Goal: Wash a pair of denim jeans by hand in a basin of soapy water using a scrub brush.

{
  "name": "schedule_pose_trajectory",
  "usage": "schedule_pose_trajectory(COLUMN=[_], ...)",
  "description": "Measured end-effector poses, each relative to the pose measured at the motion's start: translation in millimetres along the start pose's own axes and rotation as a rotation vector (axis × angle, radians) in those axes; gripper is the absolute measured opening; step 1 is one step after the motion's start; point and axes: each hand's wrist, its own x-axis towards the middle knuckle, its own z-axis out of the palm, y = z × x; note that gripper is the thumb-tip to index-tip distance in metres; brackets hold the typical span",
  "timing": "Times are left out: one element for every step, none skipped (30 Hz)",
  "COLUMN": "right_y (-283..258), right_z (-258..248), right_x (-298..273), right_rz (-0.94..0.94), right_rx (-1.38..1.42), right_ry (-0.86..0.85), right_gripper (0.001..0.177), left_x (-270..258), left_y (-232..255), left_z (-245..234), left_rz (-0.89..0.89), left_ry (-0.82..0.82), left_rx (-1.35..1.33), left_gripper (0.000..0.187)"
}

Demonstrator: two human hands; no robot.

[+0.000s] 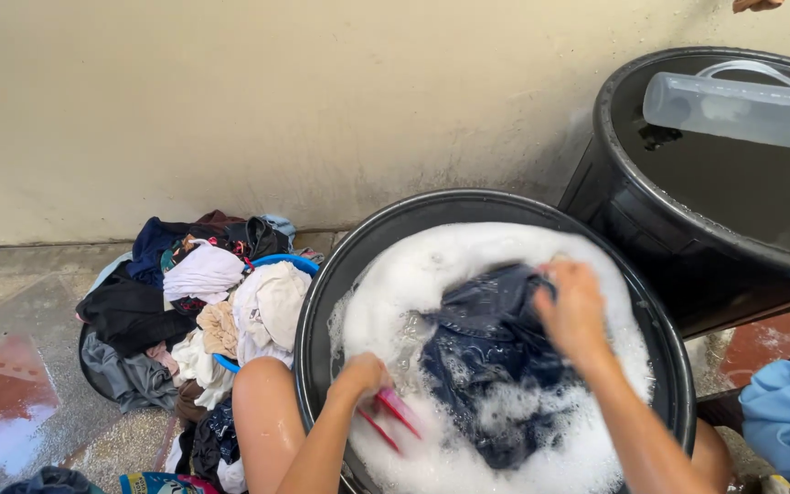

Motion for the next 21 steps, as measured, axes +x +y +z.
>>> schedule_pose_trajectory(right_y=[-18.0, -36.1, -54.0, -63.5, -73.1, -82.7, -75.9, -68.9, -61.4, -58.4, -54.6, -50.9, -19.8, 11.4, 41.4, 73.0, 104.7, 136.9, 127.6, 118.2, 106.7], right_z=[6.0, 12.2, 18.1, 24.4, 31.0, 37.5, 49.7, 61.8, 73.3, 62.2, 50.7, 39.2, 50.9, 62.1, 74.2, 95.2, 116.6, 137.9, 133.1, 128.6, 125.5], right_x=[-16.0, -32.0, -47.3, -58.4, -71.0, -83.4, -85.4, -87.2, -88.7, -83.5, -79.3, -75.2, -77.0, -79.0, -79.6, -82.9, -87.4, -91.6, -93.1, -94.7, -96.4], right_rz=[0.001, 0.019, 0.033, 0.033, 0.046, 0.063, 0.064, 0.07, 0.079, 0.08, 0.247, 0.414, 0.418, 0.51, 0.596, 0.595, 0.676, 0.758, 0.762, 0.543, 0.288], right_rx=[0.0, 0.145, 0.29, 0.289, 0.37, 0.449, 0.448, 0.69, 0.926, 0.924, 0.787, 0.647, 0.642, 0.71, 0.779, 0.776, 0.769, 0.762, 0.762, 0.313, -0.12], right_ry=[0.002, -0.226, -0.454, -0.451, -0.571, -0.691, -0.687, -0.581, -0.462, -0.456, -0.501, -0.541, -0.53, -0.473, -0.418, -0.411, -0.382, -0.352, -0.351, -0.148, 0.041], right_gripper=[0.034, 0.043, 0.052, 0.052, 0.074, 0.097, 0.097, 0.086, 0.076, 0.076, 0.071, 0.066, 0.066, 0.065, 0.064, 0.064, 0.061, 0.061, 0.061, 0.063, 0.065], left_x=[-7.6, -15.2, -22.6, -35.9, -50.2, -64.5, -65.4, -66.4, -67.3, -48.0, -28.4, -8.7, 10.0, 28.7, 47.6, 49.0, 49.9, 51.2, 33.1, 15.1, -3.9], left_y=[14.6, 29.2, 44.3, 66.5, 87.6, 108.7, 120.3, 132.0, 144.5, 140.4, 137.3, 134.5, 122.6, 110.9, 98.2, 88.9, 78.1, 67.6, 74.3, 80.8, 84.5], left_z=[-10.7, -21.4, -32.0, -41.9, -51.3, -60.5, -58.3, -56.2, -53.6, -46.0, -37.3, -28.5, -11.3, 5.8, 21.3, 39.0, 57.5, 76.1, 69.2, 62.1, 54.0], left_rz=[0.002, 0.086, 0.171, 0.174, 0.248, 0.322, 0.326, 0.316, 0.304, 0.309, 0.389, 0.469, 0.479, 0.597, 0.703, 0.71, 0.711, 0.706, 0.708, 0.57, 0.428], left_ry=[0.0, 0.146, 0.292, 0.293, 0.279, 0.264, 0.264, 0.151, 0.033, 0.03, 0.099, 0.168, 0.16, 0.274, 0.387, 0.386, 0.383, 0.376, 0.372, 0.312, 0.252], left_rx=[0.001, 0.0, -0.002, -0.003, -0.111, -0.22, -0.219, -0.401, -0.58, -0.578, -0.544, -0.51, -0.511, -0.202, 0.112, 0.11, 0.367, 0.624, 0.624, 0.536, 0.452], left_gripper=[0.022, 0.021, 0.019, 0.019, 0.023, 0.027, 0.027, 0.029, 0.031, 0.031, 0.032, 0.033, 0.033, 0.045, 0.059, 0.059, 0.064, 0.07, 0.07, 0.041, 0.022])
